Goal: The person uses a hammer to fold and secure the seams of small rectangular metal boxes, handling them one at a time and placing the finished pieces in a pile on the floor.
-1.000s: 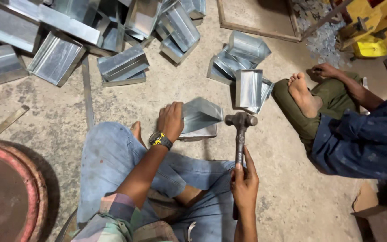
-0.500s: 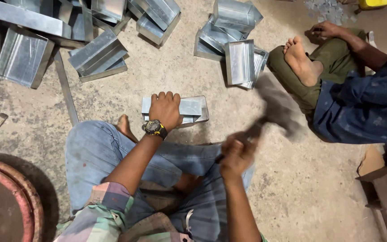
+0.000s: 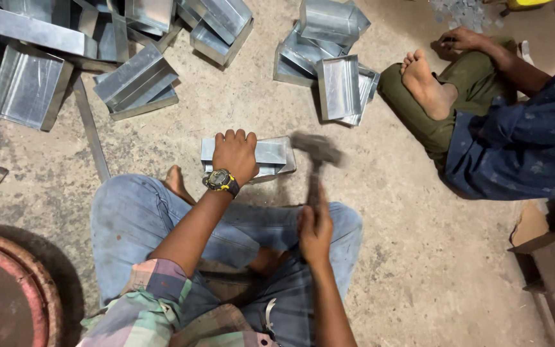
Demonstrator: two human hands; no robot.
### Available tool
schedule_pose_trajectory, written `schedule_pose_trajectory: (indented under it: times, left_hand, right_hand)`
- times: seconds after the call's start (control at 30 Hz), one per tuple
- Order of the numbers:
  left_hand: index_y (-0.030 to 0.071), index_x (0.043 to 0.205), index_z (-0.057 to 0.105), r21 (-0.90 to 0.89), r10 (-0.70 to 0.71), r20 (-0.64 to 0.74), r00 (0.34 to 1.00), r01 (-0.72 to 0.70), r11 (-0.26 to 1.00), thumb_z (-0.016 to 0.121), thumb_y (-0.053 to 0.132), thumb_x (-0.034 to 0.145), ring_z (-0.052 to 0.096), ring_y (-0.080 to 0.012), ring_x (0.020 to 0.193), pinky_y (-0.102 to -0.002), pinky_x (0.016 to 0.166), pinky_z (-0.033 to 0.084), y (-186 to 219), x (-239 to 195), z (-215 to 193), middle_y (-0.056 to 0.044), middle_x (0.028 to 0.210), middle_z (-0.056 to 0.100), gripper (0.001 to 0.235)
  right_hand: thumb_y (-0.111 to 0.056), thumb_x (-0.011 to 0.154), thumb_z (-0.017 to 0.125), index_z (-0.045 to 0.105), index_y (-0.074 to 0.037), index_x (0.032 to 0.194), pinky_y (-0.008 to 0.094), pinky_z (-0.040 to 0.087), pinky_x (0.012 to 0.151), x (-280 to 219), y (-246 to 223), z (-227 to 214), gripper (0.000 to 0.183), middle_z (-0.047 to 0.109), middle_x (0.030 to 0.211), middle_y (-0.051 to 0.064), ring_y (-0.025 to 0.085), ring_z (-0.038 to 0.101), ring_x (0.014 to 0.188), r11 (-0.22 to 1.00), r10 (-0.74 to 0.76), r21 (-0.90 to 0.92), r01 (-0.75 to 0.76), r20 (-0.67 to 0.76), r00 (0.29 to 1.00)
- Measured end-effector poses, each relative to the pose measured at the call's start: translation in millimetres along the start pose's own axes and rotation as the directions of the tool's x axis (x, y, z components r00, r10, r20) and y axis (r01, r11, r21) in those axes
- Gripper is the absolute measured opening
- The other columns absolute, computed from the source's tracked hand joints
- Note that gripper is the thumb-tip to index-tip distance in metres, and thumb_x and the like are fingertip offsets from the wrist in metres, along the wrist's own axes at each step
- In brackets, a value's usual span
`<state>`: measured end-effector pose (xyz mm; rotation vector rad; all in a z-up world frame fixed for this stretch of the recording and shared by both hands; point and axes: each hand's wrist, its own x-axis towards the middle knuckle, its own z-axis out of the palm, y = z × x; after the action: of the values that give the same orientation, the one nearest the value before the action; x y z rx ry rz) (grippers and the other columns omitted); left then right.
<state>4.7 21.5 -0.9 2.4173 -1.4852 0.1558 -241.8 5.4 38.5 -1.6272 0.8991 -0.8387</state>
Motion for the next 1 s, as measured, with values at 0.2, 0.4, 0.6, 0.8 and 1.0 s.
schedule_pose_trajectory:
  times: [0.2,0.4,0.6,0.8,1.0]
  left_hand:
    - [0.01,0.102,0.066,-0.043,-0.05,-0.019,0.999,0.05,0.998,0.07,0.017,0.071,0.059,-0.0318,0.101,-0.05,0.087,0.042,9,-4,-3,-0.012,0.1,0.066,0.032]
    - [0.004,0.118,0.064,-0.237,-0.332,-0.396,0.856,0.254,0.938,0.072,0.014,0.055,0.055,-0.0375,0.116,-0.059,0.1,0.035,-24,-40,18,-0.022,0.122,0.064,0.064]
    - [-0.002,0.138,0.052,-0.519,-0.472,-0.145,0.87,0.339,0.785,0.067,0.015,0.083,0.052,-0.0423,0.128,-0.052,0.107,0.042,-54,-66,89,-0.028,0.135,0.059,0.06]
    - [0.001,0.136,0.053,-0.417,-0.429,-0.029,0.903,0.379,0.826,0.064,0.016,0.085,0.048,-0.0385,0.136,-0.055,0.108,0.037,-4,-54,111,-0.019,0.133,0.063,0.054]
    - [0.002,0.138,0.053,-0.311,-0.419,-0.132,0.899,0.363,0.878,0.063,0.013,0.088,0.049,-0.0381,0.138,-0.054,0.114,0.034,-7,-56,116,-0.015,0.136,0.065,0.052]
  right_hand:
    - [-0.015,0.107,0.055,0.042,-0.005,0.159,0.023,0.035,0.047,-10,-20,-29,0.055,0.049,0.067,-0.002,0.005,0.043,0.053,0.997,-0.053,-0.05,0.053,0.009,0.999]
    - [-0.019,0.11,0.051,0.033,-0.007,0.16,0.023,0.037,0.044,-24,-92,-44,0.055,0.058,0.07,0.004,0.007,0.045,0.048,0.919,-0.369,0.103,0.38,-0.109,0.923]
    - [-0.028,0.117,0.053,0.02,-0.024,0.163,0.025,0.038,0.046,-31,-75,-48,0.058,0.054,0.074,0.008,0.01,0.045,0.049,0.778,-0.496,0.324,0.538,-0.208,0.843]
    - [-0.018,0.109,0.053,0.035,-0.013,0.164,0.024,0.037,0.052,7,15,19,0.059,0.049,0.072,0.0,0.009,0.04,0.057,0.961,-0.275,-0.044,0.271,-0.175,0.945]
    - [-0.013,0.105,0.049,0.043,-0.001,0.154,0.025,0.037,0.051,-4,16,23,0.051,0.051,0.067,0.0,0.007,0.044,0.054,0.942,-0.287,-0.207,0.264,-0.089,0.954]
